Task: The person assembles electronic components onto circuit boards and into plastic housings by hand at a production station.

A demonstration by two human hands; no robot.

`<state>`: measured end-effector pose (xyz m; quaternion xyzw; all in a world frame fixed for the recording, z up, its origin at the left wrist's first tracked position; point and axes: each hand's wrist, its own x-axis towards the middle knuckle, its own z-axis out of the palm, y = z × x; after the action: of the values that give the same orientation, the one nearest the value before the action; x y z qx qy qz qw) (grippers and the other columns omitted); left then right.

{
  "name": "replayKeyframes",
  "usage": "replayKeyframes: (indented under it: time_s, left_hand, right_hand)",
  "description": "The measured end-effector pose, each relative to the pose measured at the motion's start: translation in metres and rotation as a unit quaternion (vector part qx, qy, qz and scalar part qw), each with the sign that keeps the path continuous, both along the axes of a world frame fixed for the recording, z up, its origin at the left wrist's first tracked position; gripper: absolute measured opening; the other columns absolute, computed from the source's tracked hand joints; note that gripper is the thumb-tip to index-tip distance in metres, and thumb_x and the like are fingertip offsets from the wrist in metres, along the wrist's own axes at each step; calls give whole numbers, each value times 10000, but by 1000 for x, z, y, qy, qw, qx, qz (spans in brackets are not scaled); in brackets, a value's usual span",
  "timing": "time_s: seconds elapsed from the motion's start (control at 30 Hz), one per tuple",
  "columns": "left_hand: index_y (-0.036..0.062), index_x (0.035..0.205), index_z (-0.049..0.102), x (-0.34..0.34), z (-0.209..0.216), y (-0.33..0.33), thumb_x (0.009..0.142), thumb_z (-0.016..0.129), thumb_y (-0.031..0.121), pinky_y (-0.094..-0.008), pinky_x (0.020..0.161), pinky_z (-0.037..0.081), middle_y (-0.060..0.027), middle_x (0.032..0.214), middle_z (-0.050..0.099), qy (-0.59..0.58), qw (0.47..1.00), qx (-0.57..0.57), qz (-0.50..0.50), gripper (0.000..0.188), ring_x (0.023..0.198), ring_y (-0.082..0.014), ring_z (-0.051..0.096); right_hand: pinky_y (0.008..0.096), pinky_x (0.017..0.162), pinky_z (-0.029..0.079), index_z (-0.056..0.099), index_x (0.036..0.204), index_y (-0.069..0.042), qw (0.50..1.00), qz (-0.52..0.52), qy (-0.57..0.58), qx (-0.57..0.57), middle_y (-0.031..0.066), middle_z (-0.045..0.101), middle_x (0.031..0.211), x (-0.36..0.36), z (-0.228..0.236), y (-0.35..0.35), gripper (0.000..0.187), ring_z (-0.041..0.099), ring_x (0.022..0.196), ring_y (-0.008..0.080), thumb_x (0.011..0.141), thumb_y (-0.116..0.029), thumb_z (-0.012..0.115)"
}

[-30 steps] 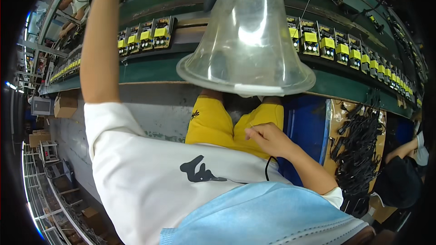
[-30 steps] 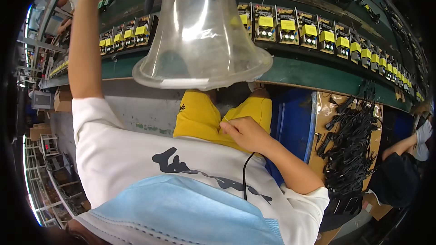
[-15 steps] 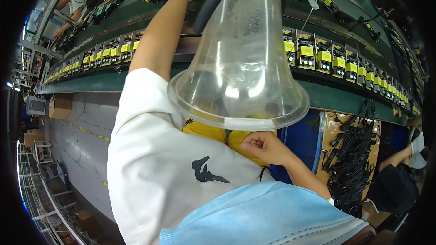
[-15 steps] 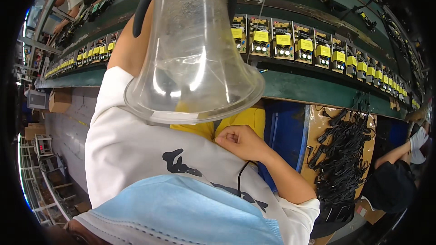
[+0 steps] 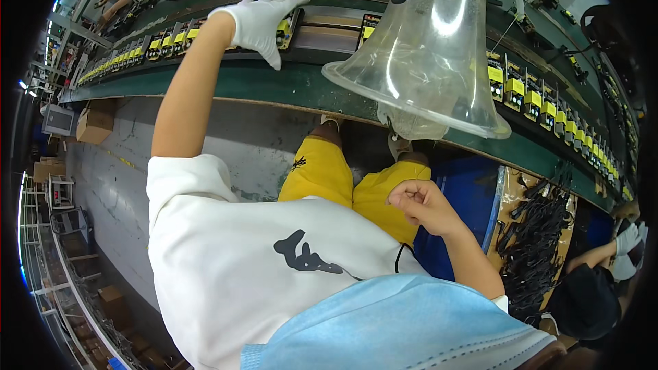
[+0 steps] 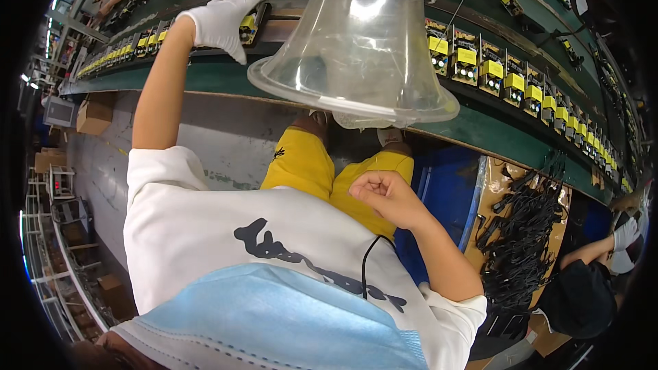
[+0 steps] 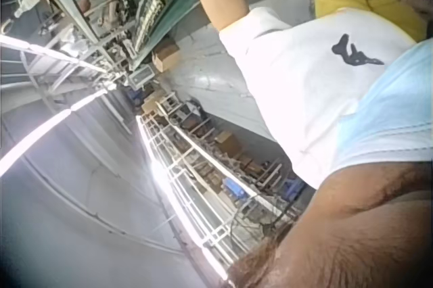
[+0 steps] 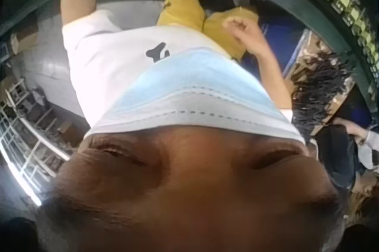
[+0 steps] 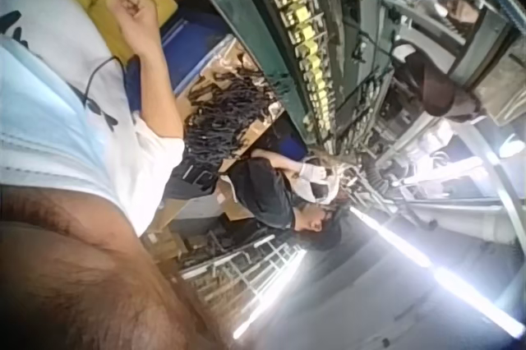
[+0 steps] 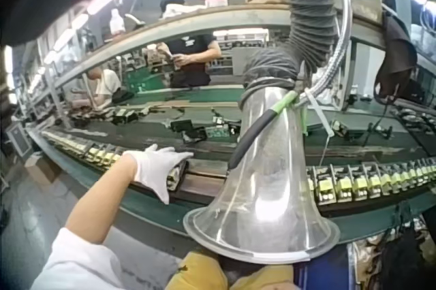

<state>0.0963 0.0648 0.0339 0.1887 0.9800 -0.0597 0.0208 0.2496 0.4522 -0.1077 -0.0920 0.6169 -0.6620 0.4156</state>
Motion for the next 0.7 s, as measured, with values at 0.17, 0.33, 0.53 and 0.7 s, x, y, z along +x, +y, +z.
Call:
replayKeyframes:
  time_s: [0.17,0.33,0.53,0.7]
  left_hand:
    - [125,1417,393,37,-13,-4,519,872,267,-504,1149,229,-204,1378,481,170,985,43,-1,1028,1343,-359,397]
    - [53,1331,478,117,-6,51,466,865,168,-419,1079,337,-178,1264,532,46,940,328,-79,954,1195,-359,494]
    - [59,1350,454,173,-68,126,448,925,232,-491,1067,352,-186,1265,528,-190,868,377,-262,1033,1248,-347,479]
    - [33,1354,431,209,-124,184,505,934,203,-495,1106,326,-200,1318,497,-194,518,832,-43,1001,1296,-325,448]
  right_hand:
    - [200,426,261,675,978,-11,995,72,-63,-5,-42,547,659,5,4,-6,179,346,465,16,948,-179,619]
    - [187,438,268,650,1099,-18,988,94,-111,-43,-27,609,747,16,9,-10,246,352,484,8,964,-218,600]
    - [185,446,268,553,1255,-31,976,27,-173,-130,25,650,962,31,16,-15,392,353,512,14,951,-268,622]
    - [187,468,315,466,1315,-30,997,-43,37,-49,49,639,1044,28,44,-6,530,395,552,17,897,-260,696]
